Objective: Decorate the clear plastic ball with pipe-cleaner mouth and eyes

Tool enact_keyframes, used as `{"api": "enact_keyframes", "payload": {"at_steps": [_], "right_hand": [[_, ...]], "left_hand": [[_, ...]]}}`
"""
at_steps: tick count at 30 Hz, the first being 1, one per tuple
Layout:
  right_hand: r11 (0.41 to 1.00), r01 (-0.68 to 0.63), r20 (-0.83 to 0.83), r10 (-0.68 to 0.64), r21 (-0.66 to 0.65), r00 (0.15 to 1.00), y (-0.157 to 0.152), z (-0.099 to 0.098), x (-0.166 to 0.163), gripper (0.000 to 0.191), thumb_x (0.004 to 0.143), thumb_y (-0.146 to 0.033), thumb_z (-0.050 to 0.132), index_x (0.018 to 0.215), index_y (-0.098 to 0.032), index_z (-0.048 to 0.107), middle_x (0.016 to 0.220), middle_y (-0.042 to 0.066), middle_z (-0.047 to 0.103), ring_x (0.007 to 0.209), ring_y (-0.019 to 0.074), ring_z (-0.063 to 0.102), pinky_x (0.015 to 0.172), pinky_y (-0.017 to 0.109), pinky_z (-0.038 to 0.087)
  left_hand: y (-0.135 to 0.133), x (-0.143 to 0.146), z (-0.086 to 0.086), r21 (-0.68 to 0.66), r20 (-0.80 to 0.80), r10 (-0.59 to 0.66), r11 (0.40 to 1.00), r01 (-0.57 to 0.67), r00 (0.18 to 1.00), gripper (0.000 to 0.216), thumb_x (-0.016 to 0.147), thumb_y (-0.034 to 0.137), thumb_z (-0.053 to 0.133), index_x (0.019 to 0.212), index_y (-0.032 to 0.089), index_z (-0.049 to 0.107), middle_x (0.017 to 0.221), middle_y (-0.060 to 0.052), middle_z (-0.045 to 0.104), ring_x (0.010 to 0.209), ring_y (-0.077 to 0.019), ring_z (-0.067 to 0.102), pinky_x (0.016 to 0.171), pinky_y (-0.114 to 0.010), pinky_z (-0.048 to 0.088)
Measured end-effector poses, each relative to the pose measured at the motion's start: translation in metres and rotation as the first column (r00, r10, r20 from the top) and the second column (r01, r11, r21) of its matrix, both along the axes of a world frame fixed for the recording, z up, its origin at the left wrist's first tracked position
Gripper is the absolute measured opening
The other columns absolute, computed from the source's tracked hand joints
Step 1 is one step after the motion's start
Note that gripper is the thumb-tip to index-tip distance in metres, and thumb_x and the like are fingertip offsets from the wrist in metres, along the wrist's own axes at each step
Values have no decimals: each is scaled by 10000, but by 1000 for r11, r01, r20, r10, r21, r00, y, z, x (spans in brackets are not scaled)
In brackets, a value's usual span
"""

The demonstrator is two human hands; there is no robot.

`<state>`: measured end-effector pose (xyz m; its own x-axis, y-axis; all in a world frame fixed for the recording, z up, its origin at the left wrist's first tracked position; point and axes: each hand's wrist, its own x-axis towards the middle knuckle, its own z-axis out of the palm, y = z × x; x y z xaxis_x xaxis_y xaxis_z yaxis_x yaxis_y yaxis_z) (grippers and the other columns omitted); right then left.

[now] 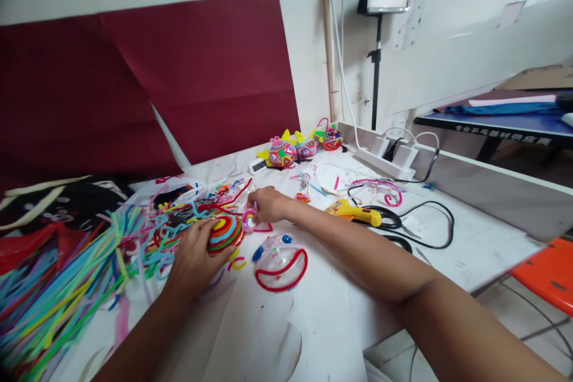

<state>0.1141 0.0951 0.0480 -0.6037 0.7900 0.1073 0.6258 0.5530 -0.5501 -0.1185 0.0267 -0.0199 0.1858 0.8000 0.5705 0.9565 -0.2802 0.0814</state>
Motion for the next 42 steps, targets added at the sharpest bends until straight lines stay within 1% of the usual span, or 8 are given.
{"api": "enact_keyframes", "payload": {"at_steps": [5, 9, 16, 21, 28, 33, 38, 42], "right_hand": [[999, -38, 54, 38, 1, 998, -5, 1, -4, 309, 781, -141, 717, 1087, -130, 677, 861, 62, 721, 750, 154, 628, 644, 221, 411], [999, -31, 61, 30, 20, 998, -5, 2, -4, 322, 784, -131, 706, 1104, -140, 675, 891, 65, 723, 803, 167, 648, 687, 227, 427], [999, -31, 42, 30, 32, 999, -4, 4, -1, 325, 781, -147, 707, 1105, -138, 681, 903, 66, 734, 811, 170, 660, 701, 231, 432], [999, -30, 16, 29, 40, 999, -4, 8, 1, 307, 799, -161, 696, 1105, -139, 684, 886, 52, 731, 774, 155, 660, 688, 230, 424], [998, -30, -5, 30, 49, 1000, -8, 16, 5, 282, 808, -147, 690, 1089, -126, 685, 841, 46, 727, 743, 151, 642, 674, 233, 412], [998, -29, -29, 31, 62, 999, -8, 19, 6, 268, 809, -137, 681, 1076, -130, 687, 835, 39, 726, 732, 145, 647, 682, 230, 417], [997, -38, -48, 42, 73, 998, -8, 21, 7, 254, 810, -130, 678, 1063, -116, 695, 828, 45, 723, 715, 140, 639, 670, 227, 413], [995, -51, -64, 56, 82, 996, -10, 23, 8, 243, 808, -113, 671, 1050, -112, 701, 816, 46, 727, 704, 138, 641, 666, 227, 413]], "left_hand": [[1, 0, -8, 1, -20, -12, 1000, 12, 1000, 618, 771, 411, 668, 1297, 146, 482, 1323, -201, 509, 1238, -368, 492, 1033, -497, 416], [2, -1, -8, -15, 62, -13, 1000, 14, 998, 714, 728, 422, 699, 1342, 167, 439, 1341, -184, 502, 1276, -370, 468, 1051, -512, 408], [4, -1, -4, -204, 173, 82, 978, -45, 982, 818, 690, 425, 715, 1388, 144, 391, 1424, -180, 465, 1346, -335, 425, 1094, -453, 384], [7, 0, 2, -279, 254, 105, 960, -31, 961, 837, 659, 415, 739, 1388, 200, 389, 1381, -150, 527, 1275, -324, 513, 1023, -450, 448], [12, -2, 4, -263, 283, 140, 963, -63, 949, 845, 646, 417, 749, 1383, 196, 400, 1334, -153, 579, 1213, -320, 568, 992, -428, 466], [16, -3, 6, -222, 280, 213, 963, -153, 936, 912, 644, 456, 746, 1420, 174, 359, 1338, -180, 570, 1224, -345, 559, 992, -435, 463], [24, -11, 4, -164, 308, 211, 972, -166, 928, 947, 643, 457, 745, 1439, 159, 330, 1365, -200, 539, 1243, -354, 540, 1006, -436, 452], [29, -18, -2, -238, 306, 205, 962, -133, 930, 963, 665, 456, 727, 1463, 151, 282, 1397, -207, 503, 1280, -344, 509, 1030, -442, 431]]}}
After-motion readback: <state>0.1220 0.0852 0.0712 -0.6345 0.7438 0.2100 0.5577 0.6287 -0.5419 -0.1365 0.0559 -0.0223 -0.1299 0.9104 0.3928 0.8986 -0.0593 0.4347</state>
